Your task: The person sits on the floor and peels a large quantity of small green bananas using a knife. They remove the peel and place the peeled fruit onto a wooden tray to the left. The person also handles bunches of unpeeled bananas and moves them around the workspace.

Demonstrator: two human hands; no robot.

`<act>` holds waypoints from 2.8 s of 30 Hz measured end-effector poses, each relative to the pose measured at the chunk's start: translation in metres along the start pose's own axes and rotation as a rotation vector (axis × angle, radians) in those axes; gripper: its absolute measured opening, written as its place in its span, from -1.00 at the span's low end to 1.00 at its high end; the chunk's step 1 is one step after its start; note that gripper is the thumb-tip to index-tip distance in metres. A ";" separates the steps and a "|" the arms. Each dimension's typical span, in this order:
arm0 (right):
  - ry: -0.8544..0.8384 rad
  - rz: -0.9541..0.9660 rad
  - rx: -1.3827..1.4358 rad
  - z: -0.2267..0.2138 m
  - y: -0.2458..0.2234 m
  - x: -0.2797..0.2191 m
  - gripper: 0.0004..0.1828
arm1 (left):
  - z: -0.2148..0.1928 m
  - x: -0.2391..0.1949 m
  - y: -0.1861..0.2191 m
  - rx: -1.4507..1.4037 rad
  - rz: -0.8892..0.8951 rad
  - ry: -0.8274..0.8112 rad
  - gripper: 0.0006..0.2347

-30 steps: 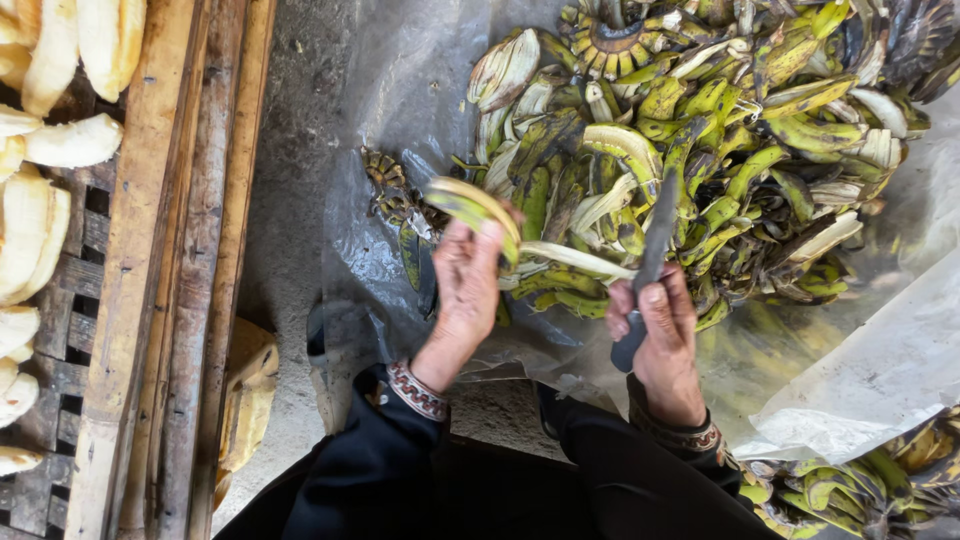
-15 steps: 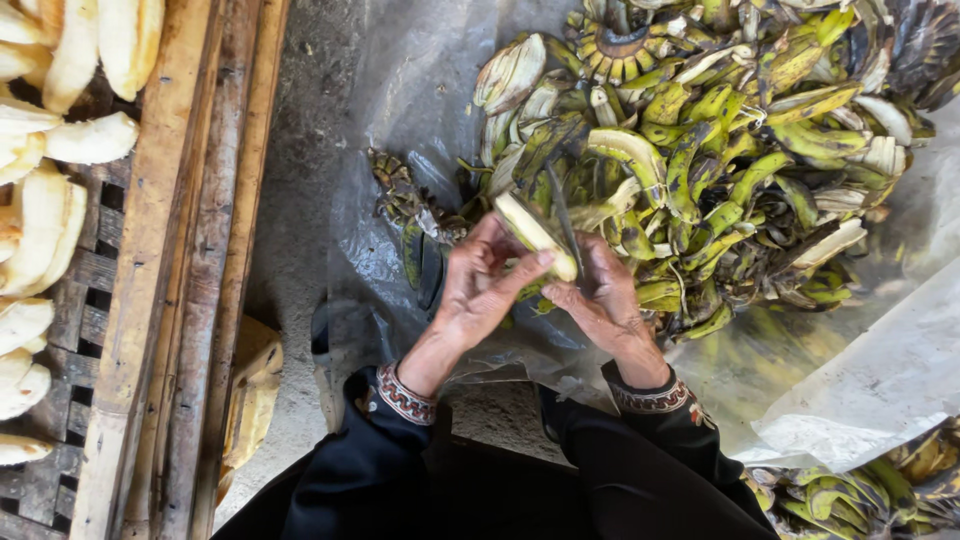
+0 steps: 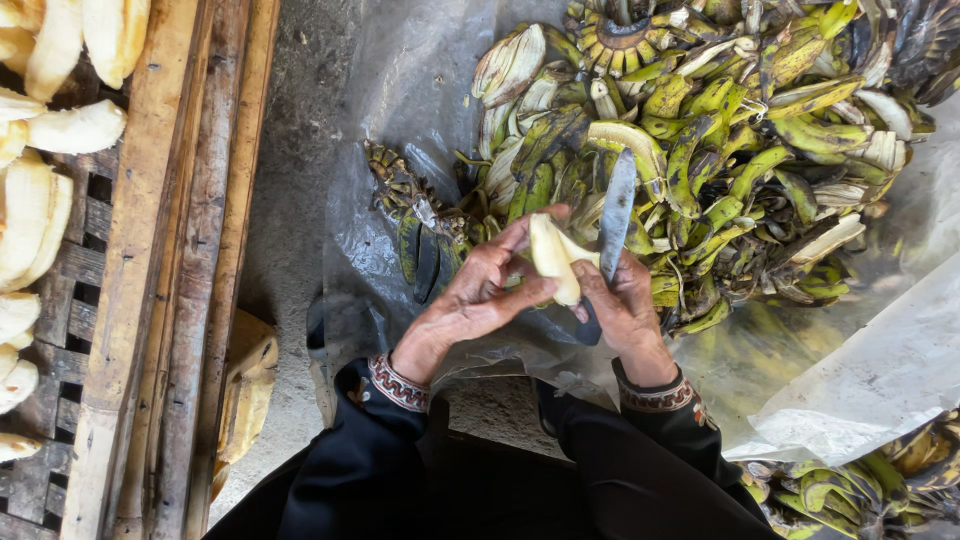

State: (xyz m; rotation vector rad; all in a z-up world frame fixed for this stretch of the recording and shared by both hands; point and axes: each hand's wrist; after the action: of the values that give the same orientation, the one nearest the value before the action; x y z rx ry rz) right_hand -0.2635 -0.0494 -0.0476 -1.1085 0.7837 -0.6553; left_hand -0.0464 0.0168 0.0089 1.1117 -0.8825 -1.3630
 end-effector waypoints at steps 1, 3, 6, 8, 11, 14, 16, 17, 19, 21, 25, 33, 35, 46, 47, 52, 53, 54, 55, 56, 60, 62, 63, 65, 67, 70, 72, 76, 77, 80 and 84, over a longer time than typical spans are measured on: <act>0.042 -0.029 -0.101 -0.001 0.001 -0.001 -0.84 | 0.009 0.002 -0.004 0.004 0.072 0.035 -0.45; 0.124 -0.086 -0.305 0.002 0.001 -0.002 -0.74 | 0.021 0.001 -0.010 -0.031 0.102 0.115 -0.46; 0.151 -0.046 -0.218 0.009 -0.011 -0.003 -0.85 | 0.023 -0.001 -0.016 -0.153 -0.021 0.219 -0.40; 0.240 0.059 0.016 0.015 -0.020 -0.007 -0.86 | 0.017 0.001 -0.020 -0.244 -0.110 0.250 -0.33; 0.217 0.143 0.289 0.020 -0.031 -0.003 -0.79 | 0.019 -0.003 -0.027 -0.475 -0.123 0.208 -0.41; 0.347 0.081 0.280 0.014 -0.033 0.000 -0.84 | 0.021 0.001 -0.039 -0.626 -0.230 0.219 -0.44; 0.399 -0.010 0.005 -0.002 -0.036 0.005 -0.82 | 0.020 -0.001 -0.041 -0.623 -0.240 0.257 -0.48; 0.368 -0.063 -0.224 -0.012 -0.041 0.010 -0.77 | 0.019 -0.001 -0.040 -0.621 -0.245 0.276 -0.50; 0.262 -0.237 -0.594 -0.017 -0.044 0.010 -0.64 | 0.016 0.002 -0.034 -0.802 -0.254 0.331 -0.57; 0.107 -0.476 -0.871 -0.017 -0.050 -0.006 -0.53 | 0.011 0.005 -0.025 -0.892 -0.238 0.371 -0.55; -0.138 -0.112 -0.535 -0.003 -0.049 -0.039 -0.57 | 0.005 0.009 -0.006 -0.880 -0.210 0.466 -0.48; -0.211 -0.111 -0.737 0.023 -0.076 -0.055 -0.67 | -0.001 0.008 0.010 -0.885 -0.189 0.550 -0.46; -0.184 -0.194 -0.874 0.026 -0.076 -0.056 -0.68 | -0.001 0.009 0.010 -0.894 -0.208 0.553 -0.45; -0.173 -0.256 -0.856 0.024 -0.058 -0.047 -0.74 | 0.004 0.003 0.008 -0.967 -0.228 0.416 -0.47; -0.175 -0.270 -0.866 0.025 -0.057 -0.046 -0.75 | 0.005 0.003 0.007 -0.986 -0.223 0.398 -0.47; -0.129 -0.229 -0.889 0.028 -0.045 -0.043 -0.74 | 0.016 0.000 0.008 -1.019 -0.272 0.383 -0.46; -0.116 -0.234 -0.920 0.028 -0.043 -0.042 -0.74 | 0.018 -0.001 0.008 -1.033 -0.284 0.378 -0.46; -0.102 -0.240 -0.950 0.029 -0.043 -0.042 -0.73 | 0.020 -0.001 0.008 -1.052 -0.284 0.377 -0.48; -0.095 -0.304 -0.954 0.029 -0.043 -0.041 -0.74 | 0.022 -0.001 0.008 -1.071 -0.284 0.377 -0.49; -0.089 -0.368 -0.957 0.031 -0.043 -0.041 -0.75 | 0.023 -0.001 0.007 -1.090 -0.284 0.376 -0.51; -0.080 -0.313 -0.878 0.033 -0.043 -0.040 -0.76 | 0.013 0.004 0.003 -0.986 -0.226 0.338 -0.60; -0.092 -0.352 -0.892 0.031 -0.043 -0.040 -0.74 | 0.012 0.004 0.001 -0.951 -0.207 0.361 -0.68; -0.096 -0.367 -0.898 0.030 -0.043 -0.041 -0.74 | 0.015 0.004 -0.001 -0.960 -0.217 0.378 -0.69; -0.084 -0.426 -0.925 0.030 -0.037 -0.040 -0.72 | 0.021 0.004 -0.004 -0.978 -0.233 0.415 -0.71; -0.068 -0.448 -0.957 0.029 -0.030 -0.040 -0.70 | 0.023 0.002 -0.005 -0.983 -0.288 0.447 -0.73; -0.038 -0.428 -1.002 0.026 -0.016 -0.040 -0.64 | 0.028 -0.001 -0.006 -0.961 -0.327 0.461 -0.73; -0.026 -0.428 -1.016 0.026 -0.008 -0.037 -0.55 | 0.032 -0.002 -0.007 -0.956 -0.332 0.451 -0.72; 0.007 -0.423 -1.064 0.025 -0.008 -0.037 -0.46 | 0.039 -0.005 -0.008 -0.975 -0.382 0.465 -0.70; 0.022 -0.410 -1.069 0.026 -0.007 -0.037 -0.45 | 0.040 -0.005 -0.009 -0.976 -0.407 0.477 -0.70; 0.037 -0.399 -1.084 0.026 -0.010 -0.036 -0.38 | 0.045 -0.006 -0.012 -0.975 -0.405 0.502 -0.68; 0.051 -0.300 -1.084 0.031 -0.015 -0.034 -0.34 | 0.053 -0.008 -0.017 -1.083 -0.310 0.532 -0.55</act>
State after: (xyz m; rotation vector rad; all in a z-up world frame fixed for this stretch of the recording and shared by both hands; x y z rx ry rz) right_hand -0.2586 -0.0111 -0.0191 -2.2316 1.0573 -0.4882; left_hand -0.1026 0.0219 0.0082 0.6669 0.4352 -1.3847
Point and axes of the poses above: each hand's wrist, its own x-axis towards the middle knuckle, its own z-axis out of the palm, y = z × x, and after that the axes turned 4 degrees about y, right-handed
